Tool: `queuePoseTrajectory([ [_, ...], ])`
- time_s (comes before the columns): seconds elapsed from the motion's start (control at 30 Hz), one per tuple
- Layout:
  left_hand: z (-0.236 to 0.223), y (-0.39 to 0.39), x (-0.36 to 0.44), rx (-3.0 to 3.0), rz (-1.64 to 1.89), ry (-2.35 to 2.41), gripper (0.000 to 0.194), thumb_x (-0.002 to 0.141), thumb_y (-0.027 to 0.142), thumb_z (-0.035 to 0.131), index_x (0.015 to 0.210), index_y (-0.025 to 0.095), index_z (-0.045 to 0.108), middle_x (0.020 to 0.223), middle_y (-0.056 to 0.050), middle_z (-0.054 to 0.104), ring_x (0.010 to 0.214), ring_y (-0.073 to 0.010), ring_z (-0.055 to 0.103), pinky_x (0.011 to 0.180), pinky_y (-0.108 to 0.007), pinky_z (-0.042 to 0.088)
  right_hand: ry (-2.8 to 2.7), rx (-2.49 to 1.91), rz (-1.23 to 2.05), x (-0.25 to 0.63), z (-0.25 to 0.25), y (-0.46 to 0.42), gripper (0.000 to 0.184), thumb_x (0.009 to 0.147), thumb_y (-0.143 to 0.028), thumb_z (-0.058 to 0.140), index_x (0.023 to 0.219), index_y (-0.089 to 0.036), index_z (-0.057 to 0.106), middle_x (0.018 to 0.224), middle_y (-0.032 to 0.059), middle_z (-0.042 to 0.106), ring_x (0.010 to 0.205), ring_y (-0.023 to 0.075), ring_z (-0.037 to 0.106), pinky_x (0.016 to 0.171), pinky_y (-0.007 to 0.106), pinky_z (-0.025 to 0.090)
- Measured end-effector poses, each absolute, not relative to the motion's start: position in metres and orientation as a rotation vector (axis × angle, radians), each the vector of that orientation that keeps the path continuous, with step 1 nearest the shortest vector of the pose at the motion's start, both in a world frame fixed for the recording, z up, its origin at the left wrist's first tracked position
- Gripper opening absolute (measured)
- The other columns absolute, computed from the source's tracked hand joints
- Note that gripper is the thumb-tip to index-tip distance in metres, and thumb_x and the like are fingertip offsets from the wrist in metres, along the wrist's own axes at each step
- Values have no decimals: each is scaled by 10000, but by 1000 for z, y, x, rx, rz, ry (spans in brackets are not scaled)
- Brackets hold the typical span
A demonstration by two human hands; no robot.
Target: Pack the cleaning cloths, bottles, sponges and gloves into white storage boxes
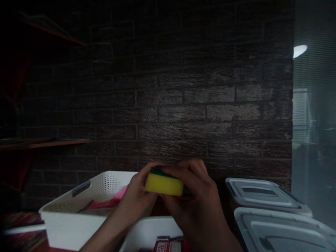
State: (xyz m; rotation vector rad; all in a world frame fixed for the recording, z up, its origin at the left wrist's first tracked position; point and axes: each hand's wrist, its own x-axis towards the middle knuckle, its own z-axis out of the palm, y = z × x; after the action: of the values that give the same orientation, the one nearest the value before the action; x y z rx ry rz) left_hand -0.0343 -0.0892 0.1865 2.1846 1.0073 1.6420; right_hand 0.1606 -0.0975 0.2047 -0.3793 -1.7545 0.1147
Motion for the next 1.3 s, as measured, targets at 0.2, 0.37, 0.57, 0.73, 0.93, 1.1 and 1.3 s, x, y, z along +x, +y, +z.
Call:
queuePoseTrajectory([
  [0.2, 187, -92, -32, 2055, 1535, 890, 422, 806, 118, 683, 1194, 232, 563, 1017, -25, 668, 898, -198, 625, 727, -264, 475, -1832, -266, 224, 155, 202, -97, 507, 756, -36, 693, 1193, -293, 695, 1099, 55, 660, 1034, 221, 630, 816, 334, 570],
  [0.37, 189, -94, -31, 2048, 1547, 887, 389, 796, 124, 684, 1157, 224, 578, 954, -12, 665, 882, -185, 619, 726, -254, 467, -1882, -265, 189, 159, 204, -98, 460, 785, -73, 706, 1191, -289, 687, 1126, 59, 663, 1059, 225, 630, 834, 345, 573],
  [0.57, 194, -98, -31, 2055, 1579, 937, 359, 784, 175, 701, 1121, 211, 584, 944, -22, 681, 862, -186, 628, 682, -243, 468, -1915, -283, 190, 162, 205, -100, 450, 782, -66, 708, 1176, -279, 674, 1140, 54, 658, 1066, 215, 633, 842, 323, 571],
  [0.73, 198, -99, -32, 2005, 1642, 925, 414, 711, 139, 746, 1082, 211, 578, 928, -5, 670, 840, -178, 624, 684, -236, 486, -1913, -255, 167, 162, 207, -102, 428, 783, -60, 689, 1160, -261, 672, 1142, 55, 660, 1071, 205, 638, 834, 299, 573],
  [0.93, 198, -99, -32, 1898, 1692, 871, 473, 697, 152, 801, 1089, 226, 545, 917, 2, 644, 811, -161, 594, 659, -223, 477, -1898, -266, 149, 161, 209, -104, 473, 744, -16, 664, 1145, -267, 670, 1100, 53, 671, 1038, 215, 649, 806, 310, 577],
  [1.1, 196, -99, -33, 1760, 1656, 809, 443, 735, 175, 778, 1061, 256, 489, 840, 25, 606, 704, -142, 569, 594, -214, 456, -1913, -253, 157, 162, 208, -104, 468, 762, -20, 659, 1154, -276, 660, 1136, 59, 670, 1073, 227, 646, 835, 327, 577],
  [1.3, 198, -102, -44, 1520, 1515, 469, 700, 632, 125, 661, 1300, 268, 510, 1163, -60, 660, 949, -223, 655, 794, -319, 536, -1935, -281, 247, 164, 198, -97, 530, 826, -11, 616, 1250, -328, 630, 1377, 38, 572, 1267, 225, 570, 1007, 337, 524],
])
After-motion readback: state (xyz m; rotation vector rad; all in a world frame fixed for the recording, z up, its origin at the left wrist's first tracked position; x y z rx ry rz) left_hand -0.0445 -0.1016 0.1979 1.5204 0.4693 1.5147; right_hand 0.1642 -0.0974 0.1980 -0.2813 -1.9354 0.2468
